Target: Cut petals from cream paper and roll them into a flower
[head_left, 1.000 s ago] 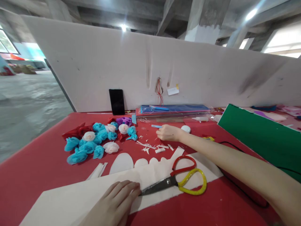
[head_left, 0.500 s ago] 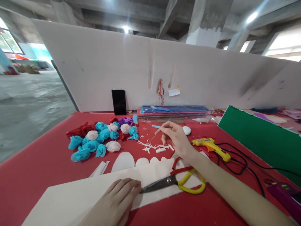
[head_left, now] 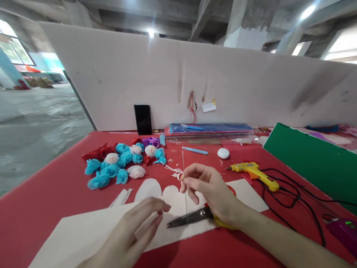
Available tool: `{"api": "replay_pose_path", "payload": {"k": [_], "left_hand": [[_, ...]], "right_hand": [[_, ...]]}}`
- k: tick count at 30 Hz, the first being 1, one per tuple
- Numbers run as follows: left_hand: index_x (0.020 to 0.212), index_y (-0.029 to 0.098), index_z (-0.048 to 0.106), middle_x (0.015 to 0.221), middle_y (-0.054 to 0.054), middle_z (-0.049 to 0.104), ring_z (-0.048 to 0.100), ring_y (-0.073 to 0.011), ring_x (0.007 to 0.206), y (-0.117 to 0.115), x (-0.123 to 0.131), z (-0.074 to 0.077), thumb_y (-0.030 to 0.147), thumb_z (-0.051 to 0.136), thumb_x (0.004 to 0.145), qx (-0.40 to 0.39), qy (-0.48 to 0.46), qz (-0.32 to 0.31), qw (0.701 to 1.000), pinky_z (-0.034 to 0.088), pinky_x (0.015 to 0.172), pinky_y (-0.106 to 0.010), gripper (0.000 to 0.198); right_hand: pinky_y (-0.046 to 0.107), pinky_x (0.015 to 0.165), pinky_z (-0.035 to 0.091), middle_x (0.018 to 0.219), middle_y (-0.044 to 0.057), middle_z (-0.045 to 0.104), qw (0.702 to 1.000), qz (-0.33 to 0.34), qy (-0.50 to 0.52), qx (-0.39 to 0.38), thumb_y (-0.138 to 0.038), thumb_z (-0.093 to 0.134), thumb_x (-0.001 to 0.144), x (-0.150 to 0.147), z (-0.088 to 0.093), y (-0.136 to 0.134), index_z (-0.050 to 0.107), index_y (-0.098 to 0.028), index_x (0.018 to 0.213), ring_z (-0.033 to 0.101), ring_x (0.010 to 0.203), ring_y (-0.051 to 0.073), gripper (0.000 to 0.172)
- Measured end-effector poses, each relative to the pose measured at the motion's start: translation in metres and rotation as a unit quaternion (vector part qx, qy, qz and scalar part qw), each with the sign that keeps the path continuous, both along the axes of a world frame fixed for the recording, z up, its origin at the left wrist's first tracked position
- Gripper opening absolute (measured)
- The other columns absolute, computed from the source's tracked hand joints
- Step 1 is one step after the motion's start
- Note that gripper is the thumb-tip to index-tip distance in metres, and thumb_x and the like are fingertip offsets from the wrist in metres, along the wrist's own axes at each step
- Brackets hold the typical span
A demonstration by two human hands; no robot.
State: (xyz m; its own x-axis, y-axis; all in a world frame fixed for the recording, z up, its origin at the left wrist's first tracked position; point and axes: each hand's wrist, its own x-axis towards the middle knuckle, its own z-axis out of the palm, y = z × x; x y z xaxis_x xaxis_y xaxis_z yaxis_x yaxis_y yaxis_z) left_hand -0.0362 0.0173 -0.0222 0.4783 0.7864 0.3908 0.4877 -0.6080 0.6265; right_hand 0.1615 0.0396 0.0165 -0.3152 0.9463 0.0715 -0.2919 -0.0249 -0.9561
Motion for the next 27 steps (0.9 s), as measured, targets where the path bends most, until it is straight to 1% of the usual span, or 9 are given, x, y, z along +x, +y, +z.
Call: {"api": "replay_pose_path", "payload": {"k": [2, 5, 7, 10, 14, 17, 20, 24, 27], "left_hand": [[0.087, 0.022, 0.062, 0.076, -0.001, 0.066, 0.062, -0.0139, 0.071, 0.008, 0.006, 0.009, 0.027, 0.049, 0.081, -0.077, -0.080, 0.058, 0.992, 0.051, 0.067, -0.019, 0.015], [0.076, 0.019, 0.064, 0.069, -0.001, 0.063, 0.060, -0.0141, 0.066, 0.018, 0.014, 0.015, 0.030, 0.055, 0.078, -0.153, -0.181, 0.067, 0.969, 0.051, 0.061, -0.020, 0.014], [0.068, 0.018, 0.064, 0.066, 0.000, 0.061, 0.059, -0.0132, 0.064, 0.022, 0.018, 0.014, 0.027, 0.059, 0.075, -0.189, -0.213, 0.051, 0.957, 0.049, 0.059, -0.019, 0.012], [0.064, 0.019, 0.064, 0.065, 0.002, 0.059, 0.056, -0.0113, 0.062, 0.024, 0.020, 0.009, 0.024, 0.063, 0.072, -0.251, -0.242, 0.038, 0.937, 0.047, 0.059, -0.018, 0.010], [0.065, 0.019, 0.062, 0.067, 0.003, 0.057, 0.053, -0.0112, 0.066, 0.024, 0.019, 0.006, 0.030, 0.065, 0.073, -0.331, -0.281, 0.072, 0.898, 0.045, 0.063, -0.019, 0.015], [0.064, 0.019, 0.059, 0.067, 0.003, 0.053, 0.050, -0.0115, 0.068, 0.027, 0.018, 0.009, 0.037, 0.067, 0.071, -0.363, -0.318, 0.109, 0.869, 0.043, 0.063, -0.018, 0.021], [0.063, 0.019, 0.059, 0.064, 0.004, 0.051, 0.047, -0.0108, 0.068, 0.028, 0.018, 0.014, 0.040, 0.069, 0.069, -0.381, -0.347, 0.118, 0.849, 0.041, 0.064, -0.016, 0.024], [0.059, 0.019, 0.057, 0.063, 0.004, 0.051, 0.045, -0.0110, 0.068, 0.027, 0.018, 0.018, 0.040, 0.068, 0.070, -0.390, -0.357, 0.102, 0.843, 0.039, 0.063, -0.016, 0.026], [0.058, 0.019, 0.057, 0.064, 0.003, 0.052, 0.047, -0.0116, 0.068, 0.020, 0.017, 0.021, 0.037, 0.067, 0.072, -0.395, -0.354, 0.078, 0.844, 0.040, 0.064, -0.017, 0.024]], "right_hand": [[0.017, 0.040, 0.030, 0.058, -0.003, 0.060, 0.999, 0.027, -0.001, -0.030, -0.017, 0.059, 0.071, -0.006, -0.006, -0.007, 0.058, -0.014, 0.068, 0.042, 0.037, 0.002, 0.004], [0.017, 0.040, 0.030, 0.056, -0.003, 0.059, 0.995, 0.063, -0.006, -0.074, -0.022, 0.063, 0.069, -0.015, -0.019, -0.014, 0.058, -0.013, 0.069, 0.040, 0.034, 0.001, 0.010], [0.016, 0.039, 0.029, 0.055, -0.003, 0.059, 0.993, 0.073, -0.010, -0.097, -0.023, 0.063, 0.068, -0.019, -0.027, -0.015, 0.056, -0.013, 0.069, 0.040, 0.033, 0.001, 0.013], [0.015, 0.037, 0.026, 0.052, -0.005, 0.057, 0.990, 0.069, -0.011, -0.120, -0.024, 0.064, 0.067, -0.020, -0.035, -0.013, 0.056, -0.013, 0.068, 0.038, 0.032, 0.001, 0.014], [0.015, 0.036, 0.027, 0.050, -0.004, 0.056, 0.988, 0.065, -0.004, -0.138, -0.023, 0.060, 0.071, -0.017, -0.035, -0.010, 0.058, -0.012, 0.067, 0.038, 0.033, 0.001, 0.011], [0.015, 0.036, 0.026, 0.048, -0.003, 0.055, 0.987, 0.061, 0.012, -0.148, -0.024, 0.056, 0.076, -0.017, -0.033, -0.012, 0.057, -0.013, 0.066, 0.037, 0.033, 0.001, 0.015], [0.015, 0.036, 0.024, 0.050, -0.004, 0.054, 0.987, 0.040, 0.036, -0.154, -0.026, 0.055, 0.079, -0.017, -0.032, -0.013, 0.052, -0.014, 0.067, 0.036, 0.034, 0.002, 0.017], [0.015, 0.041, 0.025, 0.055, -0.006, 0.049, 0.985, 0.014, 0.064, -0.158, -0.024, 0.061, 0.077, -0.016, -0.028, -0.013, 0.049, -0.014, 0.064, 0.036, 0.039, 0.001, 0.020], [0.015, 0.044, 0.025, 0.057, -0.006, 0.046, 0.979, 0.038, 0.101, -0.173, -0.023, 0.063, 0.077, -0.014, -0.022, -0.015, 0.050, -0.013, 0.067, 0.033, 0.042, 0.001, 0.019]]}}
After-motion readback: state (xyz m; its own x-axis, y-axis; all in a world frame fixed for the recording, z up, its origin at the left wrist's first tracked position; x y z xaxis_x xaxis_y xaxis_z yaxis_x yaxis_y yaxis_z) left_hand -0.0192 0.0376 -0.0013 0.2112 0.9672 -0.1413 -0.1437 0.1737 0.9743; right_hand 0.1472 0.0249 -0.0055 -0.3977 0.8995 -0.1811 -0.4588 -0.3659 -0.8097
